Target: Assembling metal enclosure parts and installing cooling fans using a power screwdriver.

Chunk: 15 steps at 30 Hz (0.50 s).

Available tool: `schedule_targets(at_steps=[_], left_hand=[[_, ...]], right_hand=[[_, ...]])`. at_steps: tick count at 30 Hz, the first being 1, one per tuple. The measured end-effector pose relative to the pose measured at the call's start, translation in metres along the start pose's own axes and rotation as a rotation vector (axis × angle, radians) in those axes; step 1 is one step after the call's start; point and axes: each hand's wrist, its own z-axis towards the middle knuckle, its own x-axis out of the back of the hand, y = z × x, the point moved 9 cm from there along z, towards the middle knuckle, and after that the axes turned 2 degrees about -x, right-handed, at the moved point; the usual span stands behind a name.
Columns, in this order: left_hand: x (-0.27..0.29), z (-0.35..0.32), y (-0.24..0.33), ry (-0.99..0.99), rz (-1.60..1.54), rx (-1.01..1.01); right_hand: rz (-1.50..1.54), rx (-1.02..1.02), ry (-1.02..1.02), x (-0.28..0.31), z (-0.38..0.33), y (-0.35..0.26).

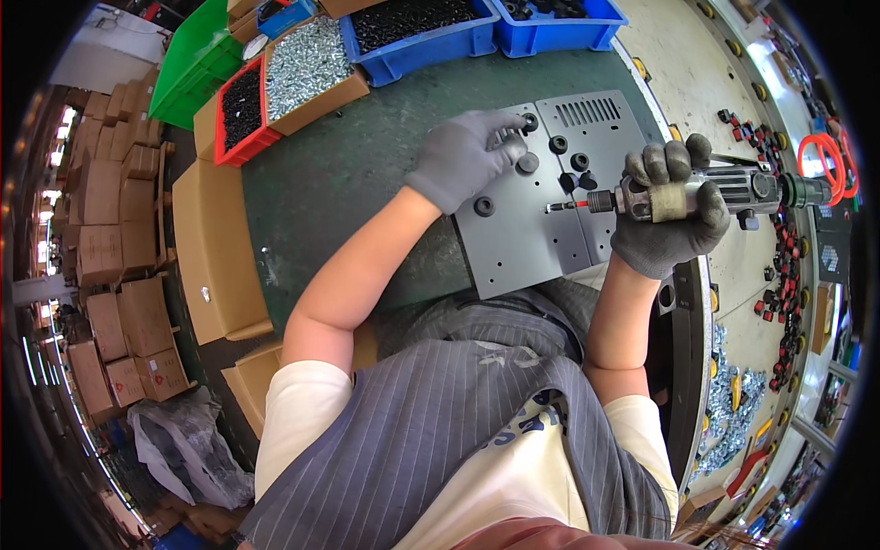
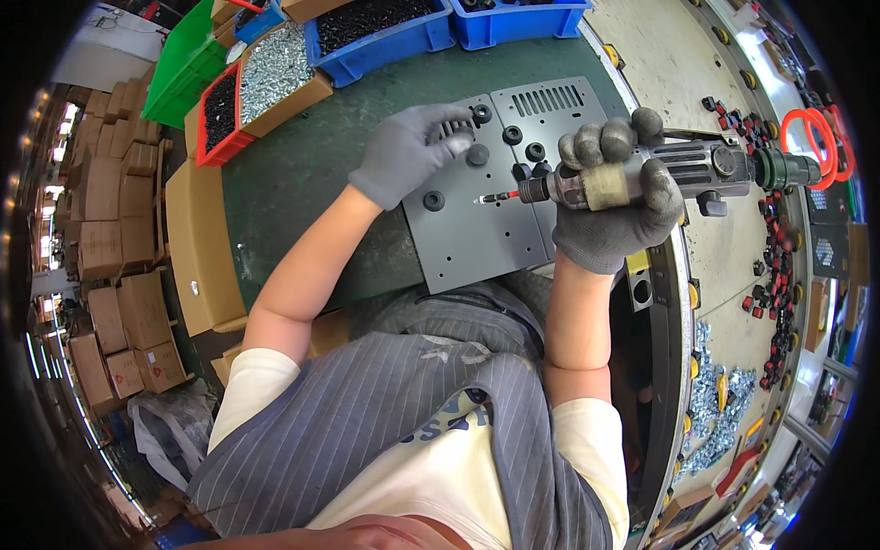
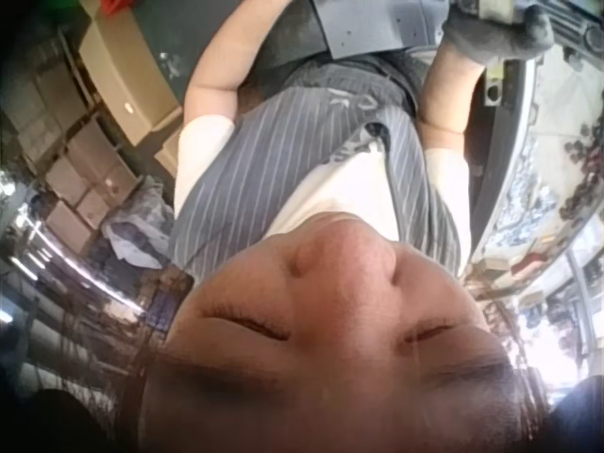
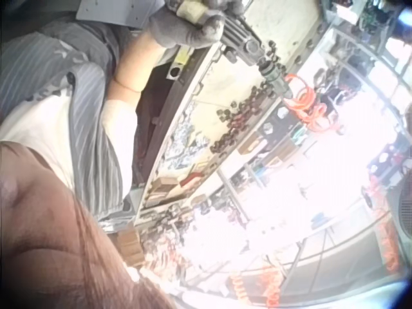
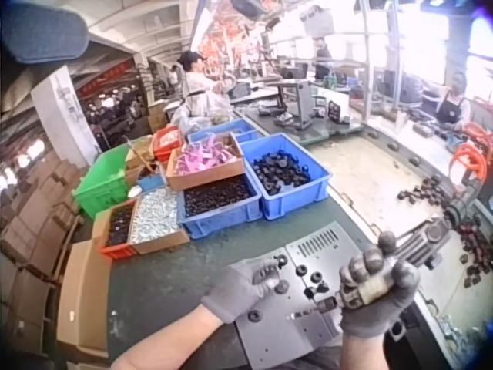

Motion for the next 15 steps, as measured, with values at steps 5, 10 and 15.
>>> schedule_targets(at_steps=[5, 10, 15], left_hand=[[-0.005, 0.008, -0.011, -0.084, 0.429, -0.125], [0.012, 0.01, -0.021, 0.007, 0.346, -0.008], [0.045, -0.006, -0.049, 0.022, -0.047, 0.199]], right_hand=[[-0.044, 0.004, -0.047, -0.004, 0.0, 0.003], [-0.065, -0.032, -0.081, -0.011, 0.004, 0.016], [-0.05, -0.102, -0.079, -0.016, 0.005, 0.034]])
